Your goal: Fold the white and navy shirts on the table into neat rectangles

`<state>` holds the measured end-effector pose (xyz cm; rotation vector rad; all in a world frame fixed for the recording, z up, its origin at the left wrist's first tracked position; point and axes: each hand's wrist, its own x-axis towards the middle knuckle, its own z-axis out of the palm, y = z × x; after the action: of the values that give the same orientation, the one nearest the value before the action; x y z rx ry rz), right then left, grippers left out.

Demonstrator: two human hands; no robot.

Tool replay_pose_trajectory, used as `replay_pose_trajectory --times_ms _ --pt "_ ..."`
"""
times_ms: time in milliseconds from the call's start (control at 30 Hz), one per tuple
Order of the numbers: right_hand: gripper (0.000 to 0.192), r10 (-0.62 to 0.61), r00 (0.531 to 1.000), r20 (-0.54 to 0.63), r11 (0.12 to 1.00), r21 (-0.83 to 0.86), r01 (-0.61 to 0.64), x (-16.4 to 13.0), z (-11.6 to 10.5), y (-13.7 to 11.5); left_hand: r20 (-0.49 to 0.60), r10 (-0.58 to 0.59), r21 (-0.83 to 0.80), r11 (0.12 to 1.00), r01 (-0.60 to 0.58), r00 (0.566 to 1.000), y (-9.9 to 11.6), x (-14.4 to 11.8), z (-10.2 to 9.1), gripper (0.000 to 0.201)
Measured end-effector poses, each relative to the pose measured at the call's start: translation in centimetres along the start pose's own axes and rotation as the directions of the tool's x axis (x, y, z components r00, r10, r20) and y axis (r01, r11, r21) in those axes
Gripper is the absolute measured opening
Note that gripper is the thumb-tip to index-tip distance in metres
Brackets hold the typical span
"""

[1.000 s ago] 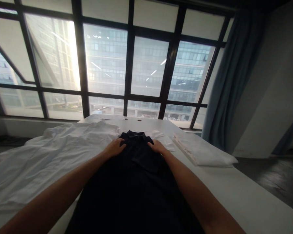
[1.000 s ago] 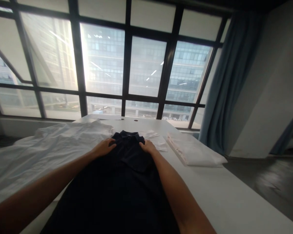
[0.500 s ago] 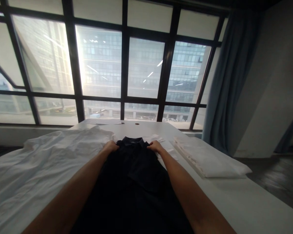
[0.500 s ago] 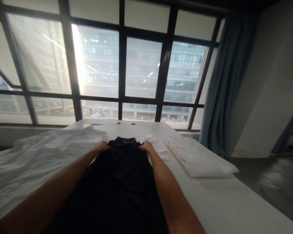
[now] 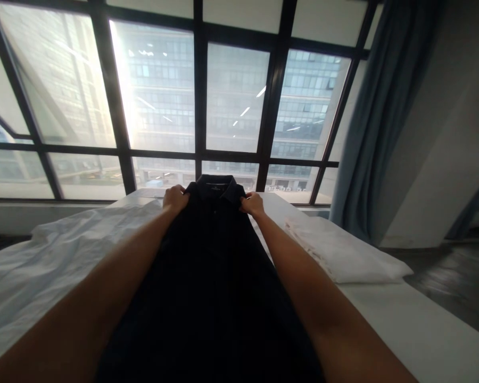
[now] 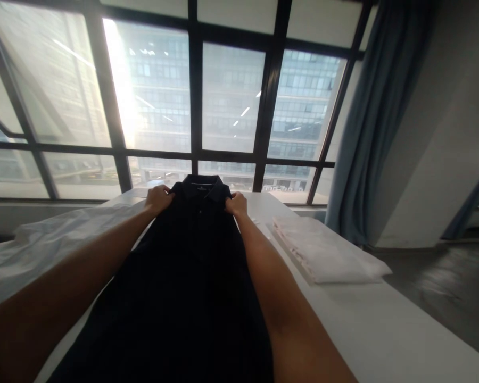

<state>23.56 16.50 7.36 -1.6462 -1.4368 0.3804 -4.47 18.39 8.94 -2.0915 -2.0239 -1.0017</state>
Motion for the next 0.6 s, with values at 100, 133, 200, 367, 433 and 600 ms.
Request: replay_pose_trajectory --times_ms 100,133,200,367,433,600 --pt "0.064 -0.044 0.995 0.088 0.984 -0.17 0.059 -0.8 0.6 -0.5 0.073 -0.037 0.014 0.999 0.036 0.997 0.3 -1.3 1.0 0.044" --pt "0.071 -0.045 0.986 0.158 0.97 -0.23 0.081 -1.7 0.7 -0.3 0.119 -0.02 0.023 1.0 0.017 0.993 0.1 -2.4 1.5 0.045" --pt "0.074 -0.052 0.945 0.322 0.937 -0.311 0.158 -4.2 0.9 0.8 0.232 0.047 0.067 0.996 -0.064 0.972 -0.7 -5.3 2.1 0.045" --pt "0.058 -0.139 0.831 0.538 0.824 -0.403 0.399 -12.9 -0.7 4.6 0.433 0.186 0.243 0.918 -0.313 0.882 -3.8 -14.5 1.0 0.051" --pt "0.057 -0.17 0.825 0.539 0.769 -0.451 0.454 -15.9 -2.1 5.8 0.442 0.212 0.272 0.894 -0.356 0.871 -4.7 -17.8 -0.2 0.052" --pt "0.058 -0.096 0.853 0.513 0.74 -0.536 0.406 -20.5 -6.1 8.0 0.464 0.106 0.325 0.903 -0.28 0.879 -5.4 -23.6 -4.0 0.06"
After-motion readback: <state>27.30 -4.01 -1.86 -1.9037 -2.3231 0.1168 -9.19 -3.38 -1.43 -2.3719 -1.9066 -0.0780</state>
